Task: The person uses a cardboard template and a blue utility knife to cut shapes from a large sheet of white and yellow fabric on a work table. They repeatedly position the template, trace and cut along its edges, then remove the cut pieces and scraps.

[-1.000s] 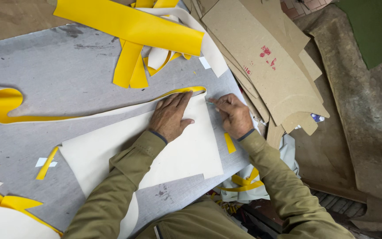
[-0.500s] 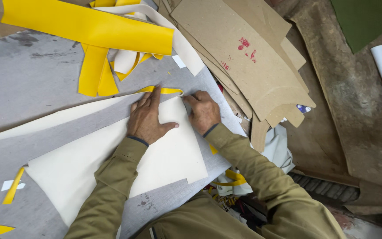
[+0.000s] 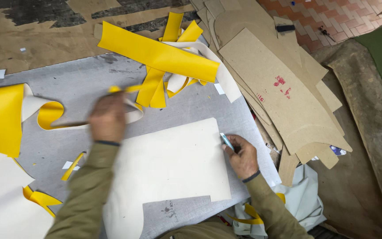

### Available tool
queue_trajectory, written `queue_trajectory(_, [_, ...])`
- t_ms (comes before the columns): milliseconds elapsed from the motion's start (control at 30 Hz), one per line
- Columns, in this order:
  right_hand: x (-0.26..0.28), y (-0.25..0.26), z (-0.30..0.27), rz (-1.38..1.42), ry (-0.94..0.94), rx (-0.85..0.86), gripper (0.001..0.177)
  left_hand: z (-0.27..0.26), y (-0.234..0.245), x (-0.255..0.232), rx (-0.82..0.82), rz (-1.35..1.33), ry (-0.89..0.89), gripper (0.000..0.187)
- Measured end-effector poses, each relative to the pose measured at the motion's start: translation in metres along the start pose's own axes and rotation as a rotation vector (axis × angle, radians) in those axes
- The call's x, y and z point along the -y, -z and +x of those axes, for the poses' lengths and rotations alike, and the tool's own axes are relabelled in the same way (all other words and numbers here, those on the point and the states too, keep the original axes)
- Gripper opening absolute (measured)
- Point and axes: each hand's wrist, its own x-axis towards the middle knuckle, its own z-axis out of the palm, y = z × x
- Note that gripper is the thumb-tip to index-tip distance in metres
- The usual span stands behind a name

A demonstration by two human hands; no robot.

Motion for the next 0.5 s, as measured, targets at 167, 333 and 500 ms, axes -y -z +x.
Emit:
queue_trajectory(167, [0.015, -0.022, -0.027, -0.050, 0.016, -0.083, 0.048, -0.047, 0.171, 0.098, -0.192, 0.193, 0.647, 0.025])
queue_trajectory(333, [0.027, -0.034, -0.018, -0.200, -0.111, -0.123, 0.046, -0.140, 0.159, 0.014, 0.198, -0.082, 0.947, 0.055])
queue_trajectory(500, [0.031, -0.044, 0.000, -0.380, 0.113, -0.158, 0.027, -0.155, 0.123, -0.057, 0.314, -0.090, 0.974, 0.063])
